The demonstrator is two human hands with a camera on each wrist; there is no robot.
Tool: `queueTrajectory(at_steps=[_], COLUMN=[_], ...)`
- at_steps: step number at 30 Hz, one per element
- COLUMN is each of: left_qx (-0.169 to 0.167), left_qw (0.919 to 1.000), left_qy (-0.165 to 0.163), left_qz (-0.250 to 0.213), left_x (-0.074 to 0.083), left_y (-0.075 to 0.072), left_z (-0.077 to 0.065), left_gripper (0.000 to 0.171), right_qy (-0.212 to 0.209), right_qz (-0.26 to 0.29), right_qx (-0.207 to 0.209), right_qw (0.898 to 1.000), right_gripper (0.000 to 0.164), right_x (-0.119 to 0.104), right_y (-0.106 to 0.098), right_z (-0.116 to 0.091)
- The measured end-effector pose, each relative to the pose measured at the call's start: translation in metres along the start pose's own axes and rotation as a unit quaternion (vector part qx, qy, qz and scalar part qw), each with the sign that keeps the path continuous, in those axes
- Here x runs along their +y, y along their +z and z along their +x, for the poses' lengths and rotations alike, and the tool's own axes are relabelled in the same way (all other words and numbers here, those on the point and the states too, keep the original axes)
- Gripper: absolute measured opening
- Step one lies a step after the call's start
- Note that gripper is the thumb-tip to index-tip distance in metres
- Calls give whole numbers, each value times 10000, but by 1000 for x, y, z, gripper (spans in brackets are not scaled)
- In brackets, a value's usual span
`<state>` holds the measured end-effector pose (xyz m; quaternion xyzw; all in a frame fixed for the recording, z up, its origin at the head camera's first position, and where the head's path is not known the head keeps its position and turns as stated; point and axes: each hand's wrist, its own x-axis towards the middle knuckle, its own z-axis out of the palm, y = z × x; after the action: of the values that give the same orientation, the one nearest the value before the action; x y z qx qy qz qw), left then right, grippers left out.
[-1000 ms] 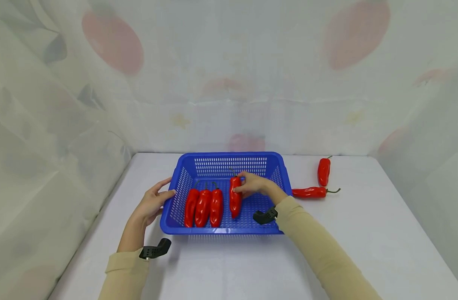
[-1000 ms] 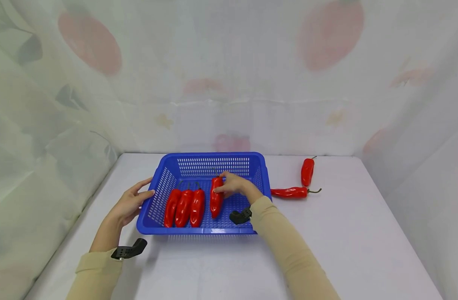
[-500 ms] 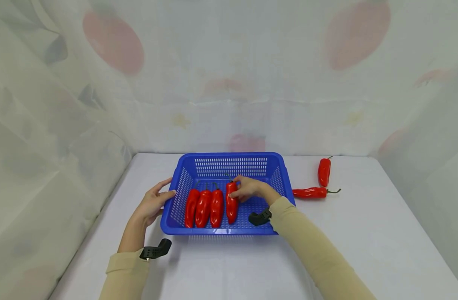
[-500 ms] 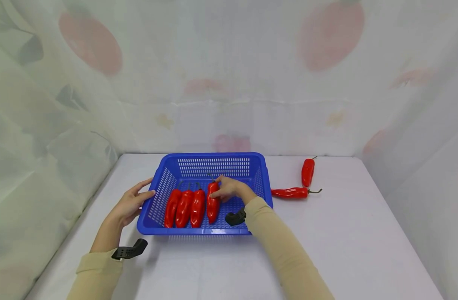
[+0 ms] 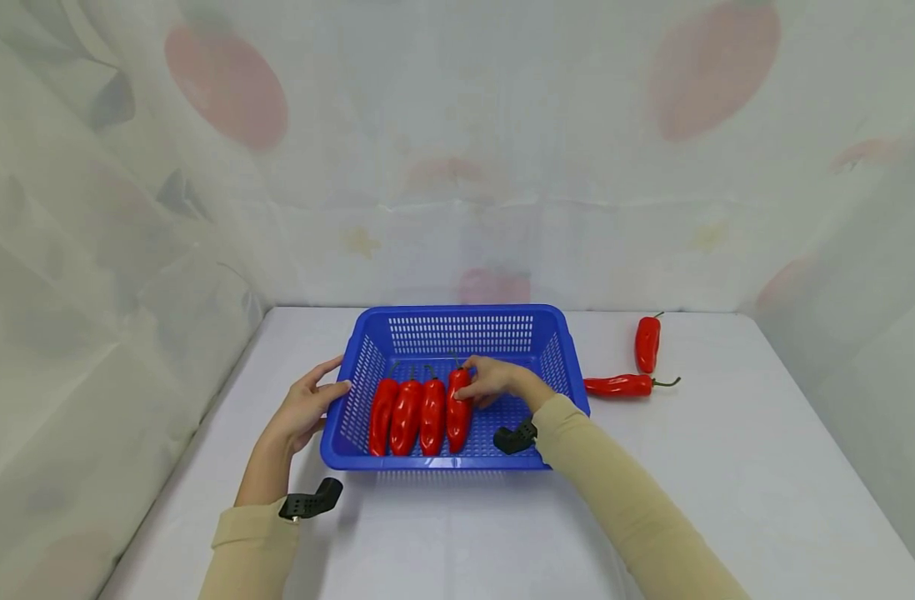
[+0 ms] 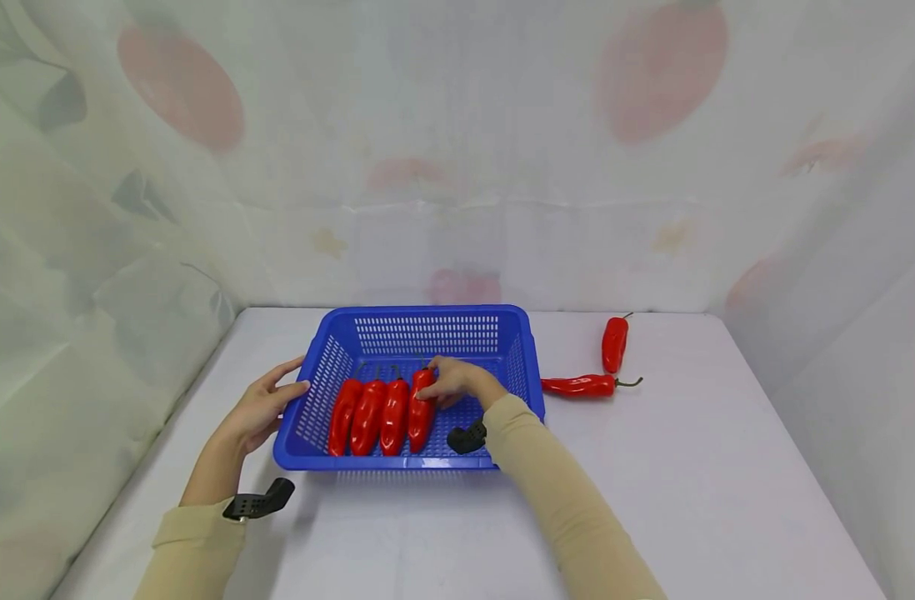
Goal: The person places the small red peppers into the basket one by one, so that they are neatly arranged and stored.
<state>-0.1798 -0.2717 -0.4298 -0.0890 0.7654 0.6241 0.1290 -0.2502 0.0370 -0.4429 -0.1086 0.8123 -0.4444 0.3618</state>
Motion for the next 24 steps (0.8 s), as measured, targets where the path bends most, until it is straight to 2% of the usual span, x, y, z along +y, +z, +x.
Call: queueTrajectory(at_steps=[10, 24], left_qx=[13, -19], left_qw=[10000, 10000], left_qy=[-29, -35], left_qz=[51, 46], left_x=[0, 1], left_y=[0, -1], left_z=[-1, 0], left_gripper=[63, 64], right_qy=[171, 321], right_qz=[-358, -282], right_qx=[-295, -332], right_qw=[9988, 9985], right_gripper=[62, 61], right_x=[1, 0], right_y=[4, 5], right_z=[1, -2])
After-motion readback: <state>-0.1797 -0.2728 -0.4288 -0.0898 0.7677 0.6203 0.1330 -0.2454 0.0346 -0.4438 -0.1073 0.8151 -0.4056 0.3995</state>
